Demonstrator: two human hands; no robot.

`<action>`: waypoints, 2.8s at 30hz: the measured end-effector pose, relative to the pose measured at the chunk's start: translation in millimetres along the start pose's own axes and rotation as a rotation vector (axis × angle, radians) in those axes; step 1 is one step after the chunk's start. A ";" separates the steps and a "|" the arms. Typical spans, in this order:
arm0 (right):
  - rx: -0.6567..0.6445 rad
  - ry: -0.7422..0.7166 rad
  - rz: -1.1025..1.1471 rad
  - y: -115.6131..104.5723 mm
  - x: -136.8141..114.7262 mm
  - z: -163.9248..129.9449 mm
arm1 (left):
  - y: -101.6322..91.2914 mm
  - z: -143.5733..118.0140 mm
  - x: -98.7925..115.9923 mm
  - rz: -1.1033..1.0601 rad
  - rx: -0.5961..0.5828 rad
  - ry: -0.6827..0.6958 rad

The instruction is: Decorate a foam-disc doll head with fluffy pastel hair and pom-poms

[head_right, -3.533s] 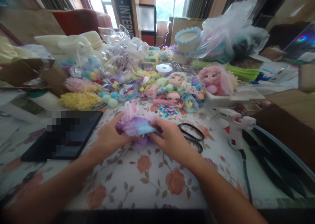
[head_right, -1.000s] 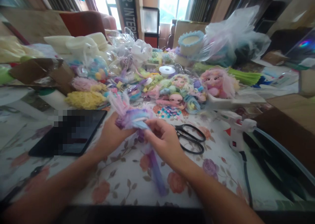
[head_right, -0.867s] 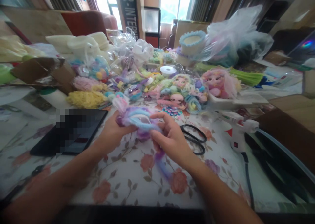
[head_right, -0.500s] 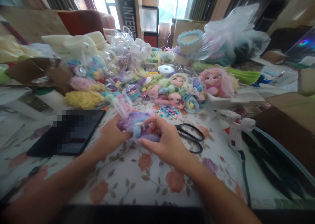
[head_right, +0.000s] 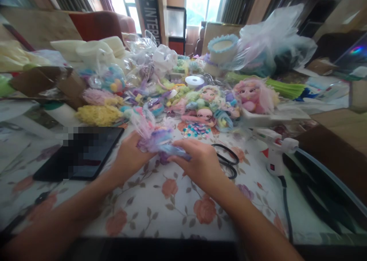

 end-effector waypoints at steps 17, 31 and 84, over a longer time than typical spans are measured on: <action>-0.287 0.387 0.574 -4.3 15.2 7.8 | -6.1 0.2 2.5 -0.225 -0.119 -0.143; 0.249 -0.331 -0.270 25.7 -17.8 5.3 | -2.8 -3.7 11.5 -0.111 -0.158 -0.040; 0.136 -0.447 -0.427 24.4 -11.3 7.8 | -8.1 0.1 5.5 -0.479 -0.213 -0.256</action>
Point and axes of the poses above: each hand's wrist, its own z-axis towards the middle knuckle, its own y-axis out of the palm, x = y × z, the point moved 1 cm from there along z, towards the middle knuckle, and after that the axes turned 14 degrees about -x, right-handed, at the moved point
